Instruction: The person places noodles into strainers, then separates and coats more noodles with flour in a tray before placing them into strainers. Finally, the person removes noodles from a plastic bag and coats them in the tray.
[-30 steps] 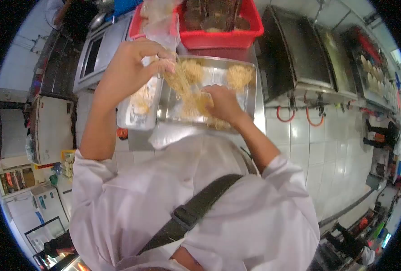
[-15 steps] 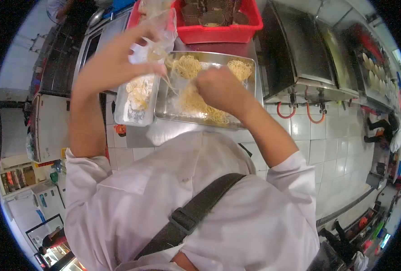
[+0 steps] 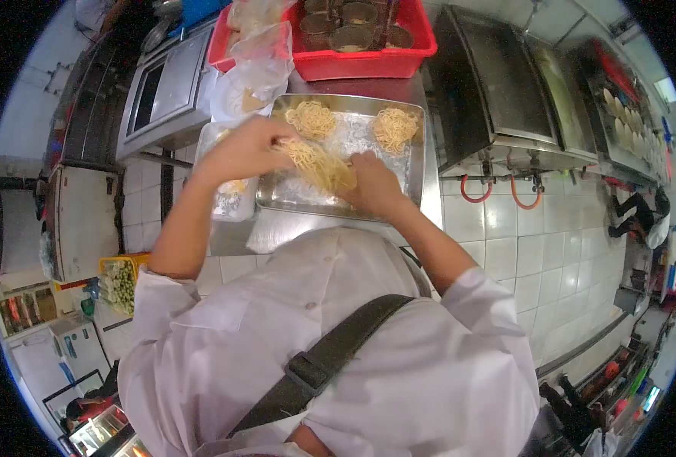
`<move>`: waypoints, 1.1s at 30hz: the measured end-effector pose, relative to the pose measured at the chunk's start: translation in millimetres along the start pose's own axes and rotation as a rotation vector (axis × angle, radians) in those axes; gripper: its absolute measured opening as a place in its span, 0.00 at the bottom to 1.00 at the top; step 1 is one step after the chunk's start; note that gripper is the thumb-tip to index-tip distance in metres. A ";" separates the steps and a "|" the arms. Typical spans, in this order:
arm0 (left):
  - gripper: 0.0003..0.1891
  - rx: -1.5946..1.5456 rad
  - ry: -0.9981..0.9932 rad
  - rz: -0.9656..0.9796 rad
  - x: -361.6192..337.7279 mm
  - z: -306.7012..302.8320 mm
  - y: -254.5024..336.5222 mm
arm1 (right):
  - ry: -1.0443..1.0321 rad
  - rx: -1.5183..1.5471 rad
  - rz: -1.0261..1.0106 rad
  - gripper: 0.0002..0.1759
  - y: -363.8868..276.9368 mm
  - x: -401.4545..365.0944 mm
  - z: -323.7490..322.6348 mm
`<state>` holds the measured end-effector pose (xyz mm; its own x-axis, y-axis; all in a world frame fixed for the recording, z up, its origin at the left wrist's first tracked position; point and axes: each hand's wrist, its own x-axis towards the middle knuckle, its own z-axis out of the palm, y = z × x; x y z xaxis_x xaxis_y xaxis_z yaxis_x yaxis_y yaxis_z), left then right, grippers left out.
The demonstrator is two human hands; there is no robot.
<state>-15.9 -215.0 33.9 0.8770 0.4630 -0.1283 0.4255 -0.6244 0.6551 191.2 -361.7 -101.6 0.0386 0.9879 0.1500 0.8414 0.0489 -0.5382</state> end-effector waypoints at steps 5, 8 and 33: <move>0.13 0.097 0.188 0.225 -33.5 -64.2 56.0 | -0.261 -0.112 0.079 0.24 27.8 5.7 34.9; 0.13 0.093 0.308 0.217 -40.6 -81.5 77.8 | -0.266 0.078 0.028 0.22 -18.2 25.5 -35.7; 0.15 0.301 0.080 -0.231 19.4 89.9 -97.6 | -0.013 -0.018 -0.062 0.10 -17.4 37.3 38.5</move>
<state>-20.4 -201.6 -99.4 0.7353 0.6532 -0.1810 0.6668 -0.6492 0.3661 157.3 -320.1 -118.5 -0.0202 0.9849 0.1718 0.8516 0.1070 -0.5131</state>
